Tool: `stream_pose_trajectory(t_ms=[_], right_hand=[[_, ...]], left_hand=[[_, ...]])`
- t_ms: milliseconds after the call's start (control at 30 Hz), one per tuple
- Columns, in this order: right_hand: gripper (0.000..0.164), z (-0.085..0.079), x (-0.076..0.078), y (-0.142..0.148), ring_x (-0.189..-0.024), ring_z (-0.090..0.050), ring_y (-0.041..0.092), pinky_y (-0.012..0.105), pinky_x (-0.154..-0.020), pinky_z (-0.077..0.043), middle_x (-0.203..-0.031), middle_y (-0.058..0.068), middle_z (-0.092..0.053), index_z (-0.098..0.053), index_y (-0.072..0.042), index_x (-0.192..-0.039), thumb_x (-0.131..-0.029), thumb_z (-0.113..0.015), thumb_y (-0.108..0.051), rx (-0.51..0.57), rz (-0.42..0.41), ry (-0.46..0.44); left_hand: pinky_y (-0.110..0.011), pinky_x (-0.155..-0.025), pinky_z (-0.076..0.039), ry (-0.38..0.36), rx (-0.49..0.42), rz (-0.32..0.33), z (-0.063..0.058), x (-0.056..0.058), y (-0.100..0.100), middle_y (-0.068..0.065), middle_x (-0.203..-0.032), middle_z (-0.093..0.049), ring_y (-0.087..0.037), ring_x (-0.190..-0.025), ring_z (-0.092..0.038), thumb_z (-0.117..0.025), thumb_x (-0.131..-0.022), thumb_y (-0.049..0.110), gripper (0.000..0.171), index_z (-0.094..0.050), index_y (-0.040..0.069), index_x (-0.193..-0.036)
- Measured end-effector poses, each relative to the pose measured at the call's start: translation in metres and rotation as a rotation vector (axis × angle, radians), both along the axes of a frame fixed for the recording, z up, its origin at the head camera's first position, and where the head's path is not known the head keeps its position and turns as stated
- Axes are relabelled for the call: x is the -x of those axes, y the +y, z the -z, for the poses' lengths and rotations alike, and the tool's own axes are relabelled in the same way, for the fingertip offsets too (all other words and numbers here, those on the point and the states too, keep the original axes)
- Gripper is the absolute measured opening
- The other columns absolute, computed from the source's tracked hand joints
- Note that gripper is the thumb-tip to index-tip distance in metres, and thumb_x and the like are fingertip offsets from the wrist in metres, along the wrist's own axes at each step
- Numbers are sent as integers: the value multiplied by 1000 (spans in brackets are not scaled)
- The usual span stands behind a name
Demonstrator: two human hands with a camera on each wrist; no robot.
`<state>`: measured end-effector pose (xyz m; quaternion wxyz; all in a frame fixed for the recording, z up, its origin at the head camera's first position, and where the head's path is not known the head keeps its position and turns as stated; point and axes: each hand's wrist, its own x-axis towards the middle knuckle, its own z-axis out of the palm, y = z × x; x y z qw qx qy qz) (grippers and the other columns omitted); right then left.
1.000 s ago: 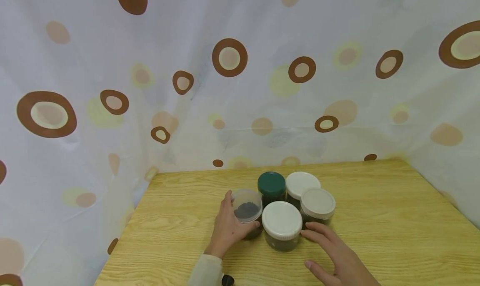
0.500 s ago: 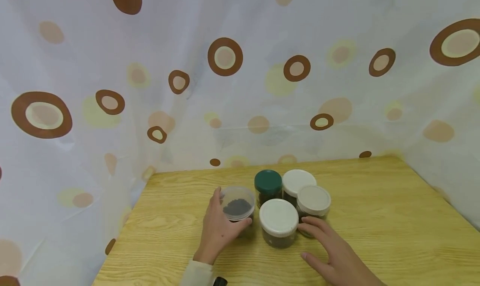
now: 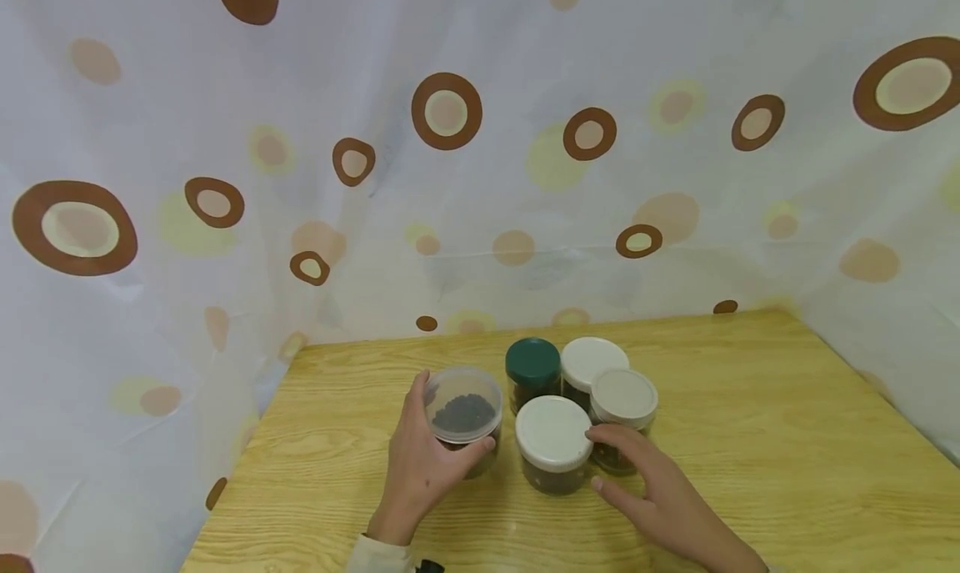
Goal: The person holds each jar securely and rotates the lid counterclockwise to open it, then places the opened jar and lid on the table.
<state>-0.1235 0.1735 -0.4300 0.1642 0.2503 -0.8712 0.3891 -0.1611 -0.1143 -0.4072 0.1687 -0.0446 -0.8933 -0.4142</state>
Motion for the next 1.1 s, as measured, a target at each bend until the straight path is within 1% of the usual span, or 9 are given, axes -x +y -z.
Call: stream_pose_trajectory(t_ms=[167, 333, 433, 567, 667, 733, 833, 967, 1100], right_hand=[[38, 1, 7, -3, -108, -54, -8, 27, -78, -56, -124, 5, -65, -61, -9, -127, -90, -70, -8, 85, -22, 3], [37, 1, 7, -6, -108, -56, -6, 26, -78, -56, -121, 4, -66, -62, -8, -125, -90, -70, -8, 106, -23, 5], [37, 0, 7, -6, -107, -55, -7, 24, -78, -55, -122, 3, -66, -62, -8, -126, -91, -70, -10, 101, -29, -24], [38, 0, 5, -5, -108, -55, -8, 22, -78, -54, -123, 4, -66, -61, -9, -128, -91, -69, -10, 96, -32, -39], [40, -2, 4, -4, -107, -56, -5, 22, -78, -54, -123, 4, -66, -61, -10, -129, -90, -70, -9, 96, -38, -14], [41, -5, 3, -5, -107, -58, -2, 23, -78, -54, -123, 5, -66, -60, -10, -129, -90, -70, -8, 95, -44, 9], [42, -9, 1, -7, -107, -60, 3, 23, -78, -55, -123, 5, -66, -60, -10, -130, -89, -71, -7, 98, -49, 22], [43, -15, -1, -10, -113, -60, 0, 24, -80, -56, -127, 5, -65, -58, -12, -132, -90, -70, -9, 105, -50, 0], [43, -20, -3, -12, -116, -58, -1, 26, -81, -57, -130, 3, -63, -57, -14, -134, -92, -68, -9, 106, -58, -21]], left_hand=[[-55, -97, -51, 33, -15, 20, -6, -8, 2, -10, -149, -48, -31, -128, -55, -87, -65, 50, 114, -26, 16, -155], [-54, -95, -51, 46, -24, 29, -11, -16, 6, -9, -148, -49, -30, -126, -56, -87, -64, 52, 115, -26, 19, -156], [-51, -92, -52, 44, -35, 39, -14, -21, 9, -6, -145, -52, -27, -122, -59, -88, -63, 52, 115, -26, 23, -155], [-48, -91, -52, 54, -59, 89, -17, -28, 15, -4, -142, -54, -25, -118, -61, -89, -62, 49, 114, -26, 24, -155], [-49, -94, -51, 69, -73, 148, -18, -31, 20, -7, -144, -53, -25, -121, -59, -89, -64, 45, 116, -23, 19, -156], [-50, -94, -52, 81, -53, 179, -18, -32, 23, -8, -145, -51, -24, -123, -58, -89, -66, 46, 116, -24, 15, -156], [-47, -95, -53, 96, 2, 220, -17, -33, 28, -5, -144, -51, -23, -124, -57, -89, -65, 48, 114, -27, 13, -155], [-41, -95, -53, 159, 102, 308, -12, -32, 35, -1, -139, -55, -19, -121, -58, -91, -63, 47, 108, -35, 18, -150], [-39, -95, -54, 213, 200, 368, -9, -33, 42, 1, -138, -55, -14, -118, -59, -89, -64, 50, 107, -35, 19, -151]])
